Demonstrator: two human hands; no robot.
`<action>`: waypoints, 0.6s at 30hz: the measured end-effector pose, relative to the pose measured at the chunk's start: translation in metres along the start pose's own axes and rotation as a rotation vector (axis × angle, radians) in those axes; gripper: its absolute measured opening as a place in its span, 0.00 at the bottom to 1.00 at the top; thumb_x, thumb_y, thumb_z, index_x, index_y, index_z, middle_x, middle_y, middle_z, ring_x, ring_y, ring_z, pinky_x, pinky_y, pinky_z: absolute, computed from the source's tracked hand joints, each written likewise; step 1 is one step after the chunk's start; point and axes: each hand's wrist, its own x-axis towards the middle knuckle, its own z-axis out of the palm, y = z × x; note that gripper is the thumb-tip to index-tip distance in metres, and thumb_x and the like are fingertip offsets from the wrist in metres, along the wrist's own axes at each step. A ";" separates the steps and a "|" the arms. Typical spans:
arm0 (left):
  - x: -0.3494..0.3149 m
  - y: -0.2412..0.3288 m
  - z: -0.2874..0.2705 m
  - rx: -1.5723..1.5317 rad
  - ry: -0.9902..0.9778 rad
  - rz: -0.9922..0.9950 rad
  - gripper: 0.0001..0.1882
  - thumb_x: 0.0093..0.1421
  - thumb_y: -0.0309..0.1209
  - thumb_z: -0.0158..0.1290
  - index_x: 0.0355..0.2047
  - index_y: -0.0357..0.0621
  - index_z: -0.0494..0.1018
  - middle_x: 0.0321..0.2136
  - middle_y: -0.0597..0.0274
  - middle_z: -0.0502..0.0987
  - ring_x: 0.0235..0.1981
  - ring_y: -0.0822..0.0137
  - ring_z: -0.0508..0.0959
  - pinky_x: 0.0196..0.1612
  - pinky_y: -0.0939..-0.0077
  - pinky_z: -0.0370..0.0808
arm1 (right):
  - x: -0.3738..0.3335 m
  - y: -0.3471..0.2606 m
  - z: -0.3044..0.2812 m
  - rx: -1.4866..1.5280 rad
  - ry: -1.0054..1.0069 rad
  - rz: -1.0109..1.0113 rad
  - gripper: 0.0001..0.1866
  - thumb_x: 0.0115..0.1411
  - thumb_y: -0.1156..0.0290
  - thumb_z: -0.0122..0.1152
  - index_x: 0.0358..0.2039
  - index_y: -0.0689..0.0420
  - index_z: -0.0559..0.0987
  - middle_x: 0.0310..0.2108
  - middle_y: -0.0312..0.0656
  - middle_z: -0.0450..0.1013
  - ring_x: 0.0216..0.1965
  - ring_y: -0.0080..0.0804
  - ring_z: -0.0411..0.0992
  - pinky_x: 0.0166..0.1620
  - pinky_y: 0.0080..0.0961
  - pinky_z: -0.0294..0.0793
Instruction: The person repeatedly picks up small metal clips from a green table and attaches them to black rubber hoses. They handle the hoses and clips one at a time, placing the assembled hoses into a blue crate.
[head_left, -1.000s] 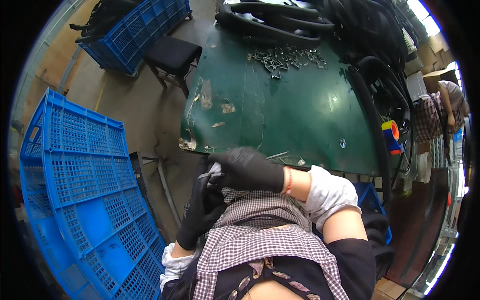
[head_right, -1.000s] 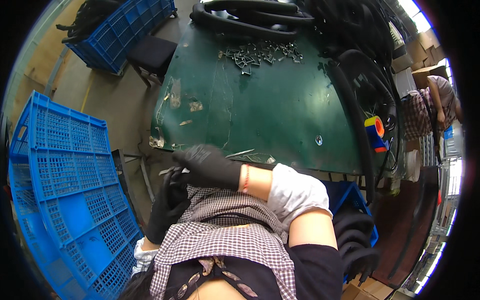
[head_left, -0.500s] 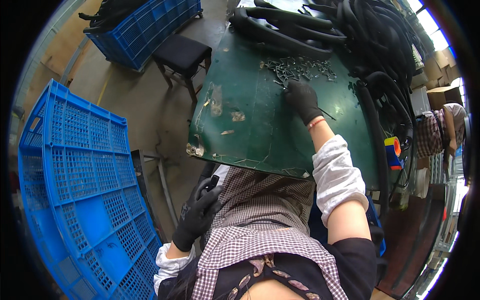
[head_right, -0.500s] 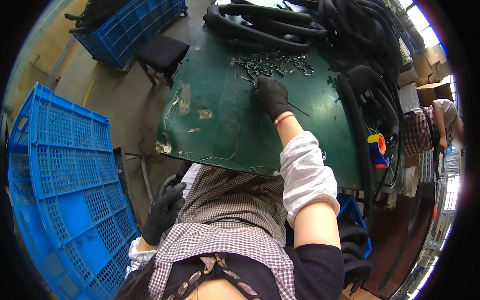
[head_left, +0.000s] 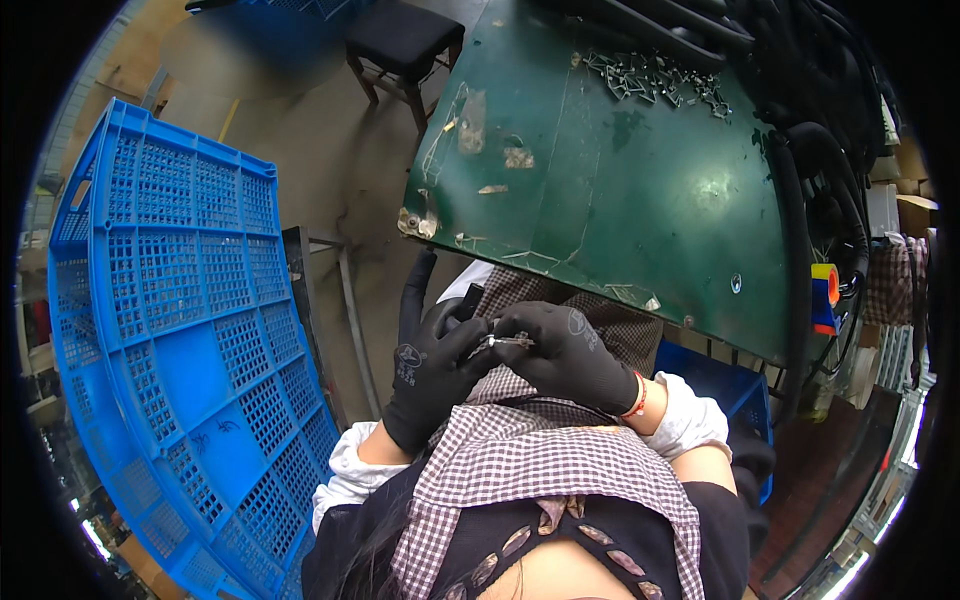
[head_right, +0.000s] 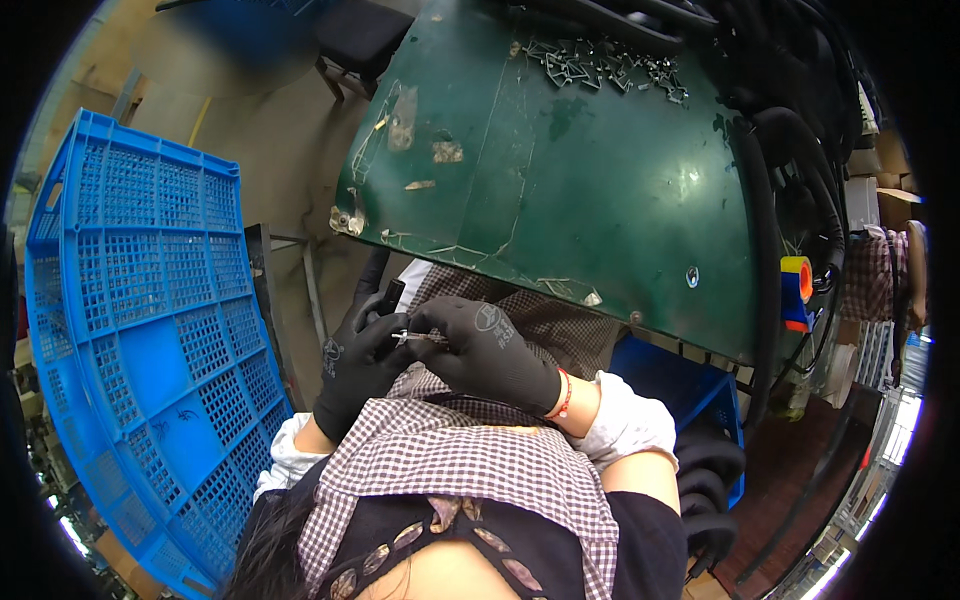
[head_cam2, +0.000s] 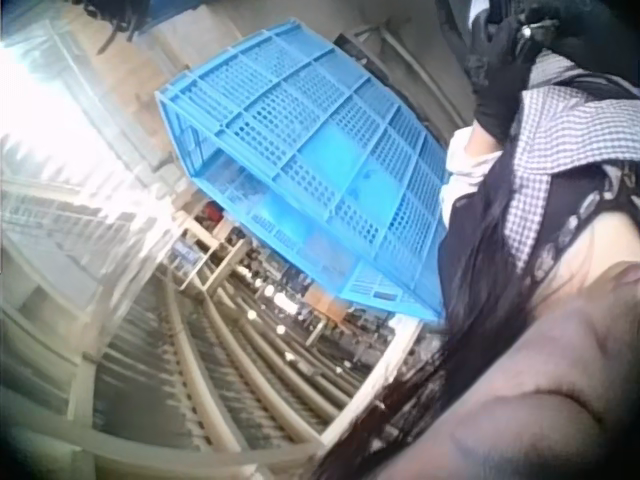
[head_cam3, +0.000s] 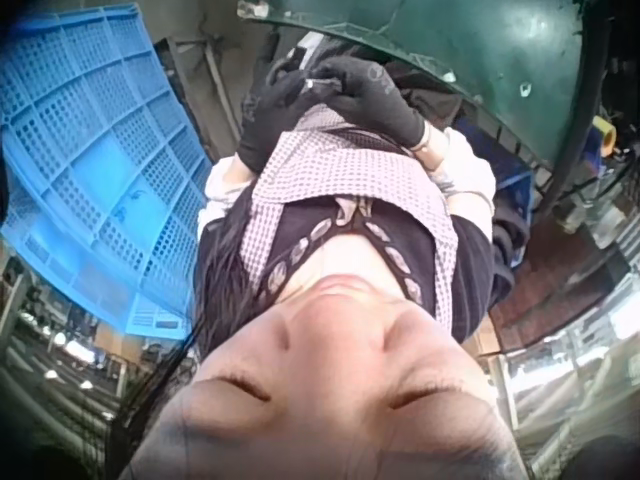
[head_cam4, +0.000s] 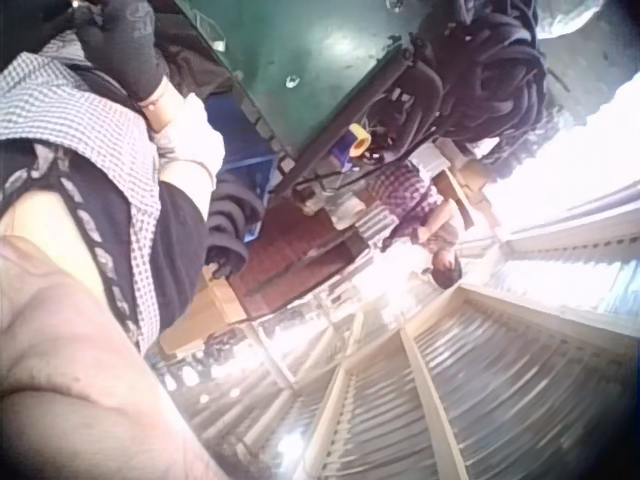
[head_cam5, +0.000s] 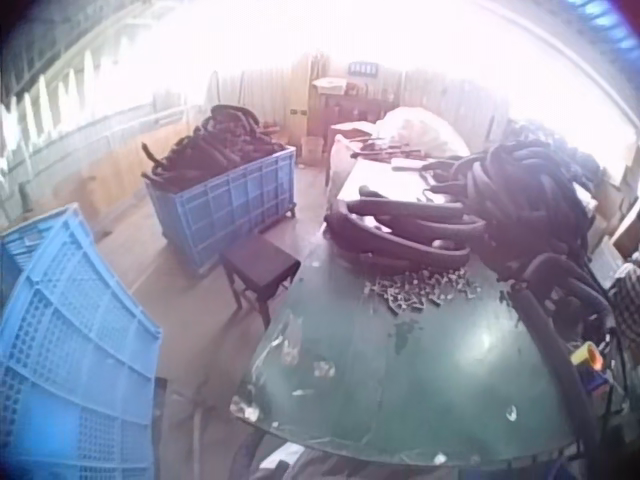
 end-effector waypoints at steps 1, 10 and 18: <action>-0.001 0.002 0.001 0.046 0.022 0.048 0.15 0.50 0.36 0.65 0.37 0.43 0.78 0.47 0.43 0.73 0.50 0.51 0.74 0.43 0.65 0.74 | -0.002 0.001 0.003 -0.025 0.007 0.009 0.10 0.52 0.75 0.63 0.35 0.62 0.76 0.31 0.48 0.75 0.29 0.43 0.75 0.30 0.32 0.72; -0.012 0.009 0.007 0.165 0.082 0.133 0.15 0.49 0.34 0.62 0.37 0.43 0.78 0.42 0.43 0.75 0.52 0.45 0.71 0.38 0.61 0.74 | -0.005 -0.005 0.006 0.034 0.044 -0.008 0.17 0.51 0.62 0.70 0.30 0.62 0.75 0.27 0.48 0.73 0.28 0.43 0.74 0.30 0.34 0.71; -0.024 0.005 0.007 0.210 0.077 0.176 0.17 0.50 0.26 0.61 0.41 0.40 0.74 0.47 0.44 0.73 0.41 0.50 0.79 0.39 0.66 0.77 | -0.009 0.001 0.008 -0.077 0.024 0.218 0.22 0.48 0.61 0.74 0.34 0.63 0.76 0.24 0.46 0.73 0.23 0.30 0.72 0.28 0.26 0.71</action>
